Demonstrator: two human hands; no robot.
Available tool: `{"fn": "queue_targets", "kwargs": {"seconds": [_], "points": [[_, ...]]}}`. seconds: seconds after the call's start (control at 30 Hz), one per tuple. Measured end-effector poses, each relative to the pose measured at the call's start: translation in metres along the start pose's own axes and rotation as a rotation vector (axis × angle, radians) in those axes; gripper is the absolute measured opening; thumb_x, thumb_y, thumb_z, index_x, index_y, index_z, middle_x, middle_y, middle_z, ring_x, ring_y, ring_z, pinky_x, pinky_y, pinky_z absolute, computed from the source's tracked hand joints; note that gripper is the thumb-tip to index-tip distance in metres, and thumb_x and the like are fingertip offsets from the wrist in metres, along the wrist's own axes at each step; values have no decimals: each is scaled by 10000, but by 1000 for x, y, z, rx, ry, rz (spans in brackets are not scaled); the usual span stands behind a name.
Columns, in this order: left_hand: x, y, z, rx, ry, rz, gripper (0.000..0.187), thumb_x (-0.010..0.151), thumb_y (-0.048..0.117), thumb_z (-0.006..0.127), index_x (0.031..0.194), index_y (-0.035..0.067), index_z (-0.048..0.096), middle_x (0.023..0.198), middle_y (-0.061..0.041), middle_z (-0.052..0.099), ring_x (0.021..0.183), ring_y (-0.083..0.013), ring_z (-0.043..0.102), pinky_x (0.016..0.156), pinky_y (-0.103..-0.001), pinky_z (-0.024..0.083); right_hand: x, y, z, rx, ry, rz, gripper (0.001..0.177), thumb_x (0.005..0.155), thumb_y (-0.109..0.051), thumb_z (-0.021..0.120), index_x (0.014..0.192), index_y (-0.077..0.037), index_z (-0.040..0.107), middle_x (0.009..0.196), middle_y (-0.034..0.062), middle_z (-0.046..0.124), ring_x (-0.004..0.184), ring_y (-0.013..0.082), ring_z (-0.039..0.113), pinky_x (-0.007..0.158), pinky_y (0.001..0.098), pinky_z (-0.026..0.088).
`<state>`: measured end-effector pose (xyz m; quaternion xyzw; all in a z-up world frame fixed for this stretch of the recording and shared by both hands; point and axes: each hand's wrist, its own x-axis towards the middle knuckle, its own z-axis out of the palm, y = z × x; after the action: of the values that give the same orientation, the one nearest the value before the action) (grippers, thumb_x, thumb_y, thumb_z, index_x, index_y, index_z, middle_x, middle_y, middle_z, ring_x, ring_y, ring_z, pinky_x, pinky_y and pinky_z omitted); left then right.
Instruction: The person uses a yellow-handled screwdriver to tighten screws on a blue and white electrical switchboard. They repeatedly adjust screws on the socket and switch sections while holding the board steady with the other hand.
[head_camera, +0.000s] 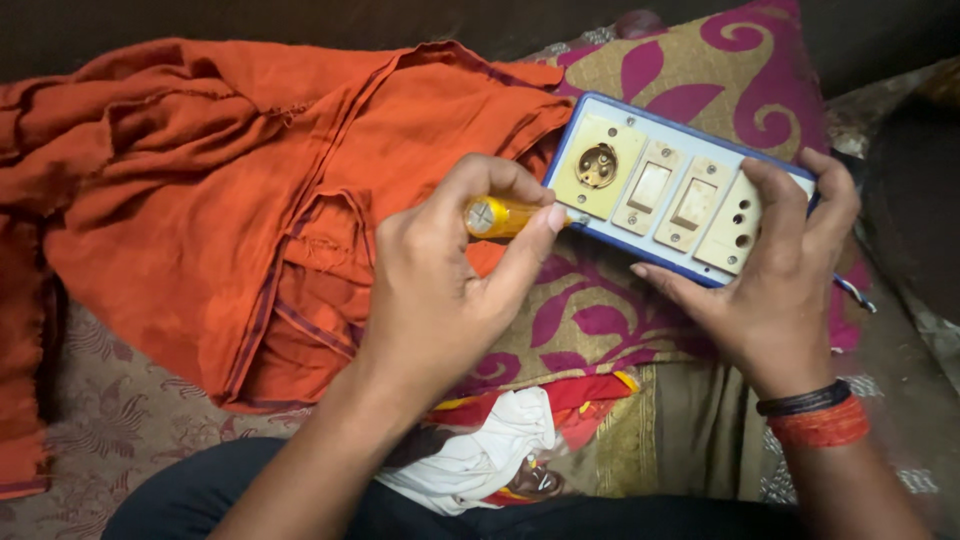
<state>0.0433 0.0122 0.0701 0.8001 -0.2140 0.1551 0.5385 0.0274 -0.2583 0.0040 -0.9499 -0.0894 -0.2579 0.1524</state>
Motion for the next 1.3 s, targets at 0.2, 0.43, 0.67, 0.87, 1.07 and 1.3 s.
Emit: {"fn": "queue_targets", "kwargs": {"seconds": [0.2,0.43,0.67,0.87,1.07,1.3], "points": [[-1,0,1,75,-36,126,189,1014,121,747,1113,16,625,1036,-109,756,970,-245,790,843,-329,613,-4,6,3,4,-9,2,1065,692,-454,996,1480,-44,409,1460,267,316,1435,461,374,1158,598,449],[2,-4,5,68,-99,178,310,1020,179,747,1210,13,567,1128,-135,640,945,-269,723,809,-356,581,-7,3,4,34,-10,18,1050,764,-486,1001,1509,-55,399,1511,252,287,1471,447,359,1203,572,414],[-6,-1,14,47,-143,261,263,999,165,749,1177,57,589,1149,-117,638,951,-269,722,838,-363,589,0,-30,-23,-109,86,-160,894,816,-520,922,1471,-53,531,1476,232,425,1403,393,414,1180,558,316],[3,-6,10,46,-119,196,250,940,173,818,1121,78,676,1022,-91,683,883,-263,719,771,-382,584,12,-86,-47,301,72,-204,534,803,-274,908,1231,-28,705,1154,157,663,1067,289,672,910,424,562],[-3,-5,17,81,-40,270,392,811,58,818,1170,63,660,1104,-101,697,1008,-316,719,852,-400,590,38,-109,-66,352,105,-300,337,848,-123,896,1101,5,714,988,153,713,883,257,717,748,350,564],[1,-9,13,59,-167,311,366,807,-11,778,1155,26,671,1100,-127,695,1033,-331,713,898,-405,588,37,-111,-67,318,67,-255,251,872,-58,853,1081,13,734,979,145,717,841,245,722,718,331,572]]}}
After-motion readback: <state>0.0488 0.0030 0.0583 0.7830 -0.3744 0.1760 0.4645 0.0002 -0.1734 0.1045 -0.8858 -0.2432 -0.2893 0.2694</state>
